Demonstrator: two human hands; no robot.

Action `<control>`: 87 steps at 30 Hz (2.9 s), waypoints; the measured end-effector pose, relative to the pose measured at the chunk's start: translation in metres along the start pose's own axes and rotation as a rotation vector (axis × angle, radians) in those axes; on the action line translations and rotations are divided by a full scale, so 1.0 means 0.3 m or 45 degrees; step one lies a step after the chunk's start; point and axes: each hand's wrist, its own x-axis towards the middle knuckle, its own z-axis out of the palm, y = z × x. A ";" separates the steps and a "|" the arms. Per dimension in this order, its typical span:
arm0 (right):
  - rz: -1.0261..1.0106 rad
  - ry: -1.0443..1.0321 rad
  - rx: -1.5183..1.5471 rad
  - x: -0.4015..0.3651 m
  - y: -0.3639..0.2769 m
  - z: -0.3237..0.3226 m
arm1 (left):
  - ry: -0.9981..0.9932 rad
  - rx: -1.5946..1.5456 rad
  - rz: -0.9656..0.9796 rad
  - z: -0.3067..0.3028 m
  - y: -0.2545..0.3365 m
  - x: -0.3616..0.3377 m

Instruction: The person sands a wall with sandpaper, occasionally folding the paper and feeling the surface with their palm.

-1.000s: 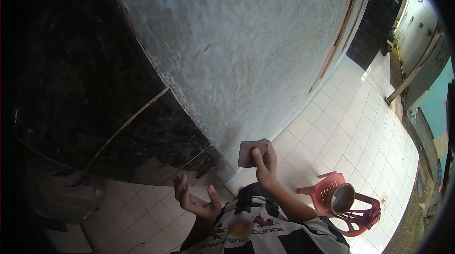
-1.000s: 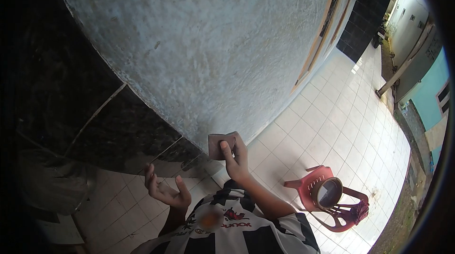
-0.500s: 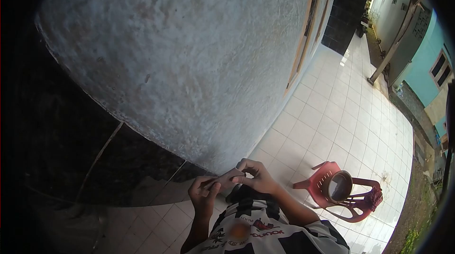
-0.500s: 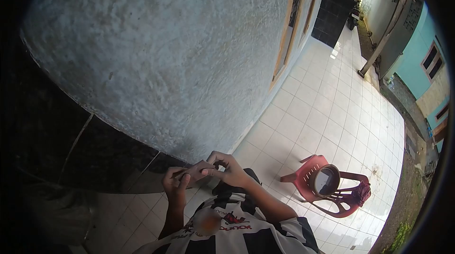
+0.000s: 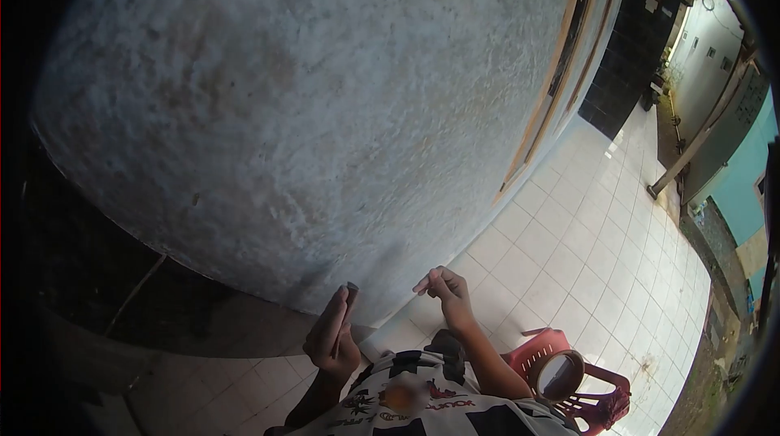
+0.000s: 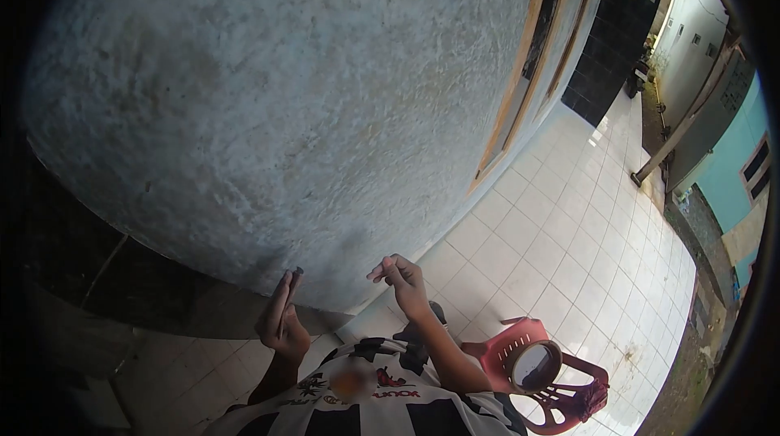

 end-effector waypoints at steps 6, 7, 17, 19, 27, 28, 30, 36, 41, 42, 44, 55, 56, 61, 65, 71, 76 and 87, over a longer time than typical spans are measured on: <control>0.093 0.284 0.048 0.202 -0.140 -0.259 | 0.562 0.914 0.363 0.129 -0.065 0.173; 0.080 0.264 0.028 0.220 -0.163 -0.306 | 0.591 1.049 0.288 0.157 -0.063 0.198; 0.211 0.394 -0.041 0.373 -0.204 -0.611 | 0.519 1.246 -0.398 0.495 -0.095 0.299; 0.103 0.446 -0.091 0.395 -0.219 -0.605 | 0.493 1.224 -0.371 0.520 -0.124 0.272; -0.456 0.708 -0.663 0.541 -0.245 -0.657 | 0.536 1.366 -0.463 0.526 -0.145 0.296; -0.449 0.665 -0.684 0.575 -0.266 -0.694 | 0.582 1.354 -0.476 0.532 -0.135 0.304; -0.706 0.890 -0.918 0.669 -0.313 -0.745 | 0.643 1.383 -0.489 0.560 -0.162 0.286; -1.287 0.991 -1.404 0.933 -0.556 -0.859 | 0.904 1.146 -0.703 0.808 -0.185 0.294; -1.657 0.763 -1.270 1.171 -0.618 -0.793 | 1.216 0.739 -0.902 0.972 -0.183 0.378; -1.672 0.716 -1.235 1.210 -0.610 -0.782 | 1.279 0.730 -0.895 0.973 -0.191 0.402; -1.701 0.623 -1.173 1.277 -0.599 -0.764 | 1.434 0.777 -0.914 0.947 -0.204 0.443; -1.745 0.450 -0.966 1.388 -0.563 -0.816 | 1.513 0.938 -0.982 1.099 -0.261 0.450; -1.743 0.458 -0.961 1.376 -0.561 -0.823 | 1.508 0.948 -0.983 1.041 -0.249 0.451; -1.776 0.481 -0.926 1.337 -0.572 -0.841 | 1.515 0.906 -1.056 1.137 -0.237 0.443; -1.817 0.502 -0.885 1.323 -0.578 -0.831 | 1.496 0.992 -1.114 1.018 -0.239 0.420; -1.868 0.503 -0.856 1.309 -0.586 -0.825 | 1.501 1.023 -1.102 1.088 -0.235 0.422; -1.880 0.510 -0.884 1.271 -0.595 -0.876 | 1.455 1.128 -1.150 0.957 -0.215 0.411; -1.939 0.724 -0.886 1.274 -0.606 -0.925 | 1.353 1.082 -1.148 0.978 -0.188 0.440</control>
